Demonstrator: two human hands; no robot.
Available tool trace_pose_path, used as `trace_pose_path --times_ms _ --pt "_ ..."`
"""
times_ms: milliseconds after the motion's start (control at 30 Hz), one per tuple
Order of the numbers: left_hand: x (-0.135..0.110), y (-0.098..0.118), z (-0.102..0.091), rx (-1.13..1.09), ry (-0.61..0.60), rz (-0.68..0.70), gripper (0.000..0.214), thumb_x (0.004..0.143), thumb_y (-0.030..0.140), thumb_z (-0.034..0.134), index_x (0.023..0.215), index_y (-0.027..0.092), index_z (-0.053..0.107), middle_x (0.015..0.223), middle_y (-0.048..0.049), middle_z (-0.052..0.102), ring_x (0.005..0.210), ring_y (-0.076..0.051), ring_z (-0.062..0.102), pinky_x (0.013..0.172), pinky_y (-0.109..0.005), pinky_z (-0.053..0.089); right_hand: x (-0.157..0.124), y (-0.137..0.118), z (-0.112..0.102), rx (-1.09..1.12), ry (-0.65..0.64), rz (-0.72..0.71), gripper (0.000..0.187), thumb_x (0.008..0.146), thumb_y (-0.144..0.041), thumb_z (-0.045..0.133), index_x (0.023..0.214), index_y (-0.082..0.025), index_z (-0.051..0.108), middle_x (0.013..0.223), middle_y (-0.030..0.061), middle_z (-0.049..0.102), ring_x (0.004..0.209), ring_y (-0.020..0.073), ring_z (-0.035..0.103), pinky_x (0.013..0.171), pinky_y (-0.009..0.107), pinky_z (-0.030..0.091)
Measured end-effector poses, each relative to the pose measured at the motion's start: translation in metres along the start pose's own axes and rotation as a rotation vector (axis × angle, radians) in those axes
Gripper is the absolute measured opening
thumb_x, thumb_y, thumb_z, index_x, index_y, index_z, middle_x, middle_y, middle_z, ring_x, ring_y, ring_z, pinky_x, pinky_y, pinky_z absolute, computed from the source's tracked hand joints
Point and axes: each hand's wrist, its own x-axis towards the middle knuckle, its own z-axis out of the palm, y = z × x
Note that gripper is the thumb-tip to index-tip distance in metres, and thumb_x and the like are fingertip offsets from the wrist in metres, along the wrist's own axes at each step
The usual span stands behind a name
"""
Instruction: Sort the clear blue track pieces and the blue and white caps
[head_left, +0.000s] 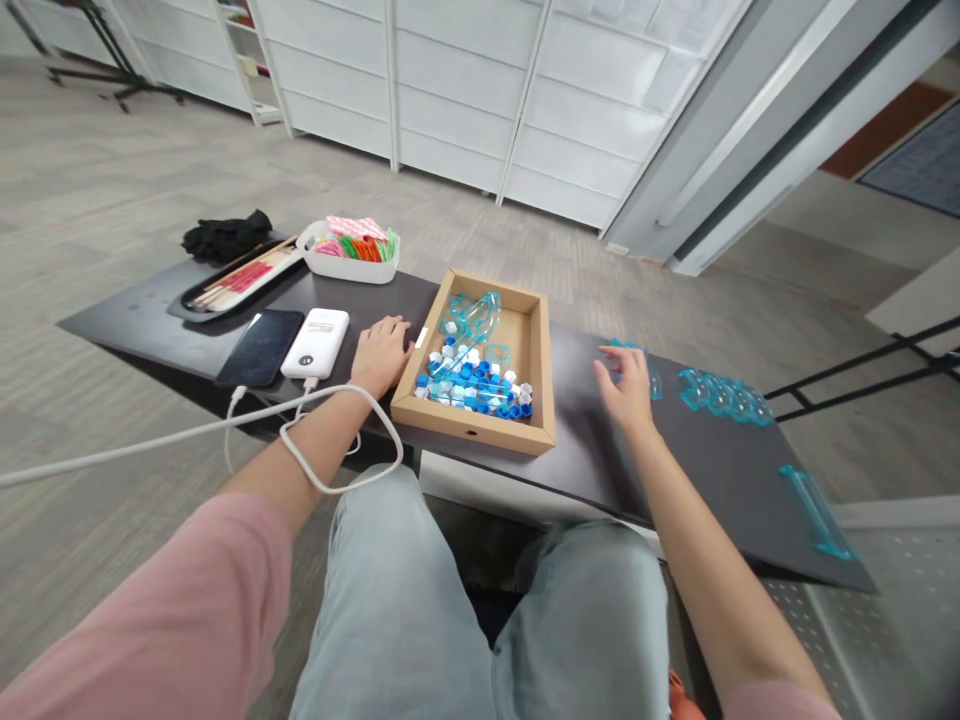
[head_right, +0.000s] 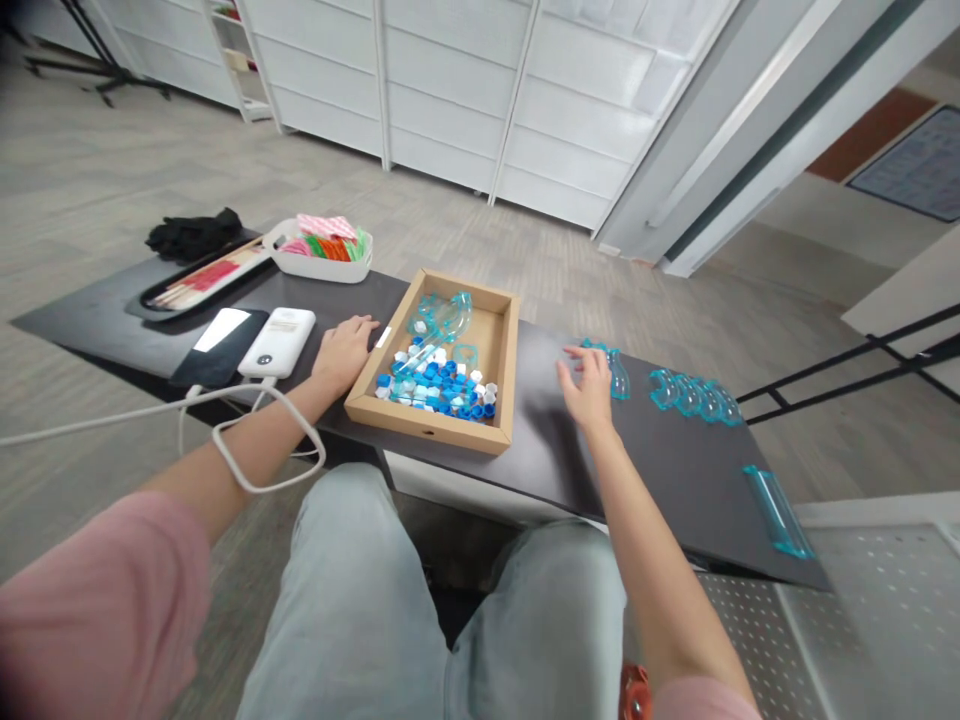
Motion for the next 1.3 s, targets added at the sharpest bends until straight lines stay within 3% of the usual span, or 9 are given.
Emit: trace_pose_path --times_ms 100,200,333,467,633,767,933,1133,1300 --pt "0.000 0.001 0.001 0.003 0.008 -0.003 0.052 0.111 0.026 0.050 0.158 0.018 0.068 0.175 -0.0195 0.060 0.165 -0.036 0.051 0.133 -0.054 0.043 0.043 -0.069 0.025 0.091 -0.229 -0.185 0.033 0.109 -0.043 0.058 0.122 -0.024 0.081 0.112 0.0117 0.076 0.090 0.0270 0.069 0.096 0.045 0.061" --pt "0.000 0.001 0.002 0.000 0.013 0.001 0.052 0.111 0.027 0.050 0.158 0.018 0.069 0.175 -0.0193 0.060 0.166 -0.037 0.050 0.132 -0.055 0.044 0.084 -0.135 0.068 0.051 -0.450 -0.314 0.035 0.107 -0.034 0.063 0.138 -0.026 0.079 0.118 0.0090 0.080 0.094 0.0264 0.073 0.099 0.043 0.061" --pt "0.000 0.001 0.005 0.004 0.039 0.002 0.051 0.110 0.026 0.051 0.157 0.019 0.070 0.174 -0.0190 0.061 0.165 -0.036 0.051 0.132 -0.054 0.044 0.116 -0.179 0.125 0.014 -0.596 -0.332 0.046 0.103 -0.020 0.064 0.147 -0.024 0.077 0.126 0.0093 0.082 0.103 0.0270 0.074 0.106 0.043 0.060" --pt "-0.001 0.001 0.007 0.022 0.048 0.004 0.050 0.111 0.027 0.051 0.157 0.018 0.070 0.174 -0.0184 0.061 0.165 -0.036 0.052 0.133 -0.053 0.044 0.120 -0.178 0.148 0.073 -0.567 -0.247 0.036 0.099 -0.014 0.062 0.129 -0.022 0.081 0.113 0.0080 0.084 0.098 0.0260 0.075 0.102 0.041 0.060" --pt "-0.002 0.002 0.005 0.023 0.039 0.009 0.051 0.111 0.026 0.050 0.157 0.016 0.069 0.174 -0.0193 0.061 0.166 -0.036 0.051 0.132 -0.053 0.045 0.113 -0.166 0.138 0.276 -0.475 -0.160 0.025 0.092 -0.015 0.067 0.112 -0.023 0.080 0.112 0.0049 0.085 0.087 0.0214 0.075 0.096 0.038 0.062" --pt "-0.002 0.004 0.003 0.016 0.048 0.007 0.050 0.110 0.026 0.050 0.156 0.018 0.070 0.173 -0.0192 0.062 0.165 -0.036 0.052 0.132 -0.054 0.045 0.107 -0.162 0.132 0.439 -0.401 -0.046 0.023 0.089 -0.020 0.073 0.111 -0.022 0.077 0.110 0.0054 0.086 0.088 0.0220 0.079 0.092 0.039 0.066" --pt "-0.003 0.005 -0.001 0.021 0.021 0.006 0.052 0.111 0.025 0.049 0.158 0.015 0.069 0.174 -0.0206 0.061 0.166 -0.037 0.051 0.133 -0.055 0.044 0.096 -0.161 0.134 0.556 -0.351 -0.050 0.032 0.089 -0.034 0.084 0.118 -0.023 0.075 0.123 0.0103 0.086 0.112 0.0269 0.081 0.100 0.042 0.068" --pt "-0.003 0.005 -0.003 0.020 0.017 0.002 0.051 0.111 0.028 0.049 0.157 0.019 0.069 0.174 -0.0192 0.061 0.166 -0.036 0.051 0.133 -0.054 0.044 0.091 -0.162 0.136 0.684 -0.334 0.014 0.040 0.097 -0.041 0.079 0.132 -0.023 0.071 0.147 0.0133 0.077 0.104 0.0249 0.084 0.096 0.042 0.069" --pt "-0.003 0.006 -0.005 0.019 0.002 -0.003 0.051 0.112 0.029 0.049 0.158 0.018 0.068 0.176 -0.0198 0.059 0.167 -0.037 0.049 0.134 -0.055 0.043 0.100 -0.156 0.131 0.692 -0.229 -0.003 0.042 0.096 -0.050 0.085 0.126 -0.024 0.072 0.134 0.0121 0.082 0.104 0.0253 0.079 0.097 0.042 0.068"
